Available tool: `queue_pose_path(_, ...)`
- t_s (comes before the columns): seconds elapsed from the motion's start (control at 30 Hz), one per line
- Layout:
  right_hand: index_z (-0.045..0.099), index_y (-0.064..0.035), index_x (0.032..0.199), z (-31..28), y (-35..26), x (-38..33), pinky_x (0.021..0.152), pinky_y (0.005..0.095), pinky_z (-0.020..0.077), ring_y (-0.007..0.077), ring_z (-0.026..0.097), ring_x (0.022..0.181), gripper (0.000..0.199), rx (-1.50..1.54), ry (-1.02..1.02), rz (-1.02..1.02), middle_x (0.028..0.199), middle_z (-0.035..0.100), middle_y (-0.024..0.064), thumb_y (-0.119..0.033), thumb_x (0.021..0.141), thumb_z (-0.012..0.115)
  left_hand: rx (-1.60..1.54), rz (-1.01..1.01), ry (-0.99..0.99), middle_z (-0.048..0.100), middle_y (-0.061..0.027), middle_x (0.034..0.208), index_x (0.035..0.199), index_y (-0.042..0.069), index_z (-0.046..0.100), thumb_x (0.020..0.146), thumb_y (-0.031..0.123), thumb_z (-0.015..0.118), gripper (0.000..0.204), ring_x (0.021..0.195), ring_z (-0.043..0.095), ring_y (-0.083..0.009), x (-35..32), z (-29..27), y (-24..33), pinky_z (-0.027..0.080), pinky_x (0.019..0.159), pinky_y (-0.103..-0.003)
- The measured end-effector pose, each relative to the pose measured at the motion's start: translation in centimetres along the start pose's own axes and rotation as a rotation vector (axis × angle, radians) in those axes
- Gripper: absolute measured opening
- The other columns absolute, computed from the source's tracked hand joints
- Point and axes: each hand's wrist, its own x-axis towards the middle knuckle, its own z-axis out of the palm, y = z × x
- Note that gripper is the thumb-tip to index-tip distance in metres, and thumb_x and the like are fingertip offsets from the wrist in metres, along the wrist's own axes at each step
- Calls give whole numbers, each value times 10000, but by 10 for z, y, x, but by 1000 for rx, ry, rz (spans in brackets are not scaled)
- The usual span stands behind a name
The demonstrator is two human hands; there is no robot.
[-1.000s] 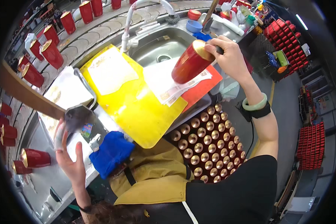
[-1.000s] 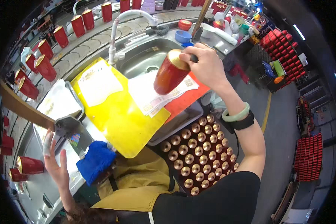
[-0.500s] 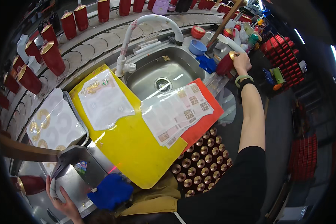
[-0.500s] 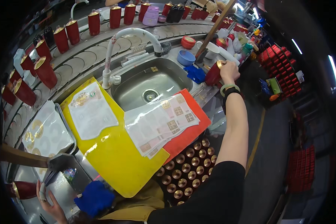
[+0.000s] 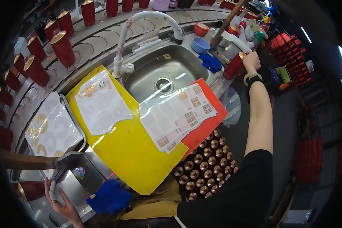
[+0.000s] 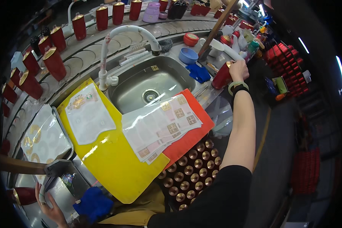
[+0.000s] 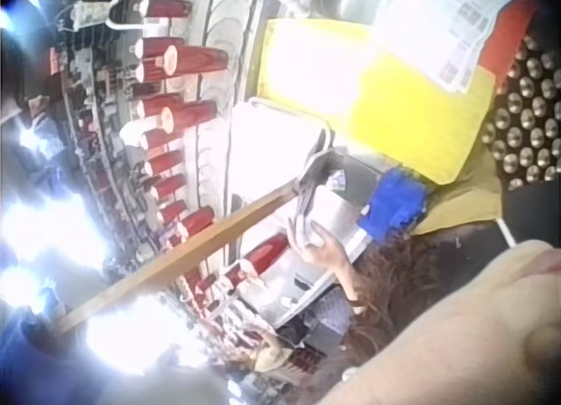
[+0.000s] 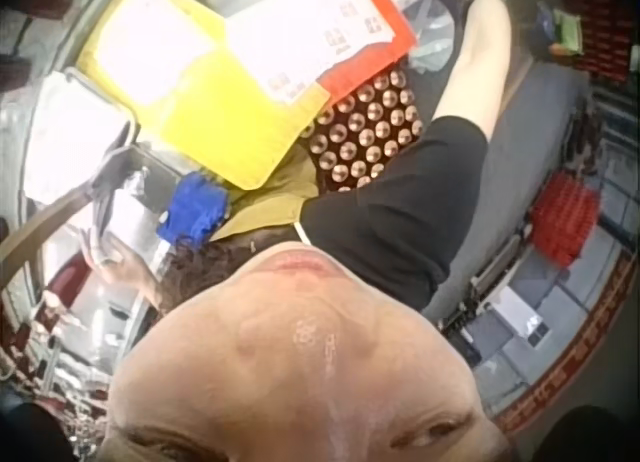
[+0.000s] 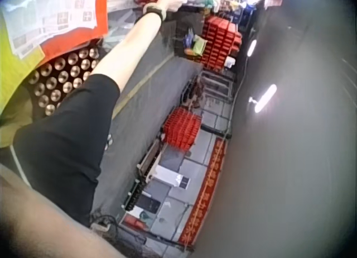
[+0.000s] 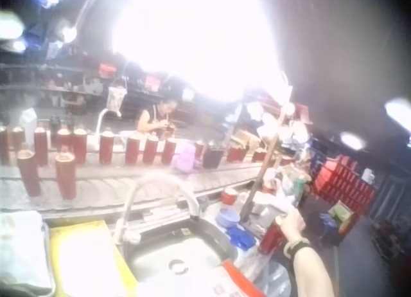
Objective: Applying labels and decorative neck-seals to red and gold liquor bottles on a production line.
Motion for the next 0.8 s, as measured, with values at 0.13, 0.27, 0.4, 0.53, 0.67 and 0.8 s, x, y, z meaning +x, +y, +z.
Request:
queue_pose_path(0.13,773,-148,1129,5,-11,-1,883,489,573,376,700,1123,369,103,37,68,1181,735,149,-461,963,668,-34,-3,30,534,-172,1491,1352,-44,578,993,-43,548,361,1364,523,-319,0,-2,5,383,1147,-422)
queue_pose_path(0.27,760,-150,1175,4,-20,18,891,484,575,378,704,1116,435,-26,-5,-15,1187,739,141,-491,909,718,-31,-3,52,526,-196,1484,1315,-58,599,983,-79,532,339,1354,537,-331,1,-1,13,404,1142,-423)
queue_pose_path(0.4,754,-115,1172,-5,-16,12,907,488,577,381,703,1126,490,-56,-5,66,1204,733,156,-505,875,744,-64,-11,72,535,-191,1474,1310,-58,606,969,-91,540,349,1337,550,-327,0,1,21,416,1134,-416)
queue_pose_path(0.53,737,-85,1173,-4,-23,1,949,513,561,401,682,1166,517,-27,-7,44,1242,712,185,-516,887,717,-27,-3,107,552,-188,1458,1300,-45,621,951,-105,544,362,1321,567,-321,-10,-19,16,432,1121,-414)
queue_pose_path(0.67,710,-101,1188,-18,-35,-26,887,544,554,416,682,1110,463,-25,23,-191,1186,715,159,-466,904,716,22,-55,193,593,-158,1427,1311,-4,638,868,-123,621,458,1316,581,-307,-13,-31,27,443,1107,-395)
queue_pose_path(0.8,656,-10,1149,29,37,-1,921,433,513,352,658,1060,218,378,173,-682,1131,685,182,-170,1017,589,-8,-112,406,504,-157,1515,1408,5,556,833,-24,741,605,1384,500,-313,-5,-26,-6,391,1150,-402)
